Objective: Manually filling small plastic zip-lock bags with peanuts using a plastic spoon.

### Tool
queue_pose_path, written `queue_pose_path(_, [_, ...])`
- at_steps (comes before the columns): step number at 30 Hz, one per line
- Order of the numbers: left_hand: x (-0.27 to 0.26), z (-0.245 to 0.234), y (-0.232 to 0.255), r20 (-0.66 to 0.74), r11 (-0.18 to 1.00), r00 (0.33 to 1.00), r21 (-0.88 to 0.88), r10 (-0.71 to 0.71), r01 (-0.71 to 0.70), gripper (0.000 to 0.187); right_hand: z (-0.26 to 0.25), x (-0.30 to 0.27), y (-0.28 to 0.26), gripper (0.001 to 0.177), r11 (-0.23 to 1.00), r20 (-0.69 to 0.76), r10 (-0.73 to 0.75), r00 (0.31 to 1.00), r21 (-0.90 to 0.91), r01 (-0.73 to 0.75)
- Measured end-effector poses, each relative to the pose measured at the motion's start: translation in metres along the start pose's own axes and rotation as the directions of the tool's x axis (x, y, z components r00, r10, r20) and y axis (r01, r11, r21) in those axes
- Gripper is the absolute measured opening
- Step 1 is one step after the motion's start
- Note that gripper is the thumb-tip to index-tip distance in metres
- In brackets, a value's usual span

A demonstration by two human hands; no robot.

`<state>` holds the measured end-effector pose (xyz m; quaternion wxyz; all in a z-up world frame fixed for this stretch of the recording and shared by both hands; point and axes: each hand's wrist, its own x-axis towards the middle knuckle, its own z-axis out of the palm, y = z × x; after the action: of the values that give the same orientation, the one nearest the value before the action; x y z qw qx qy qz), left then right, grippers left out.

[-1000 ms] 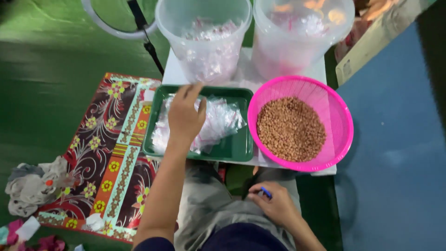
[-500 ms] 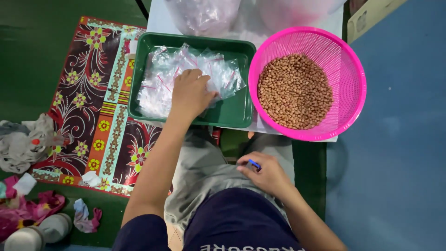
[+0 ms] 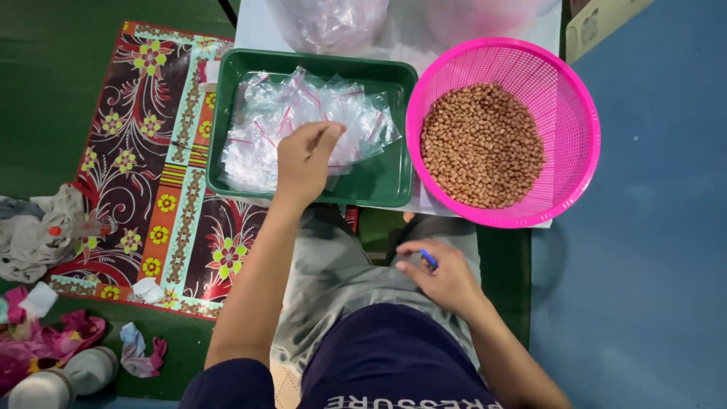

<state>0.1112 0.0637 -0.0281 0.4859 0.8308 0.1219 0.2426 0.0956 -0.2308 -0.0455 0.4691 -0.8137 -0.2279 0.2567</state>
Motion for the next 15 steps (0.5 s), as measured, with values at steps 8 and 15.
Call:
queue_pose_path(8, [-0.082, 0.027, 0.05, 0.166, 0.573, 0.853, -0.675, -0.495, 0.464, 0.03, 0.024, 0.016, 0.018, 0.081, 0.875, -0.045, 0.13, 0.991, 0.475, -0.093])
queue_pose_path(15, [-0.13, 0.039, 0.022, 0.248, 0.415, 0.842, -0.781, -0.479, 0.466, 0.036, 0.024, 0.022, 0.015, 0.018, 0.79, -0.119, 0.192, 0.974, 0.608, -0.082])
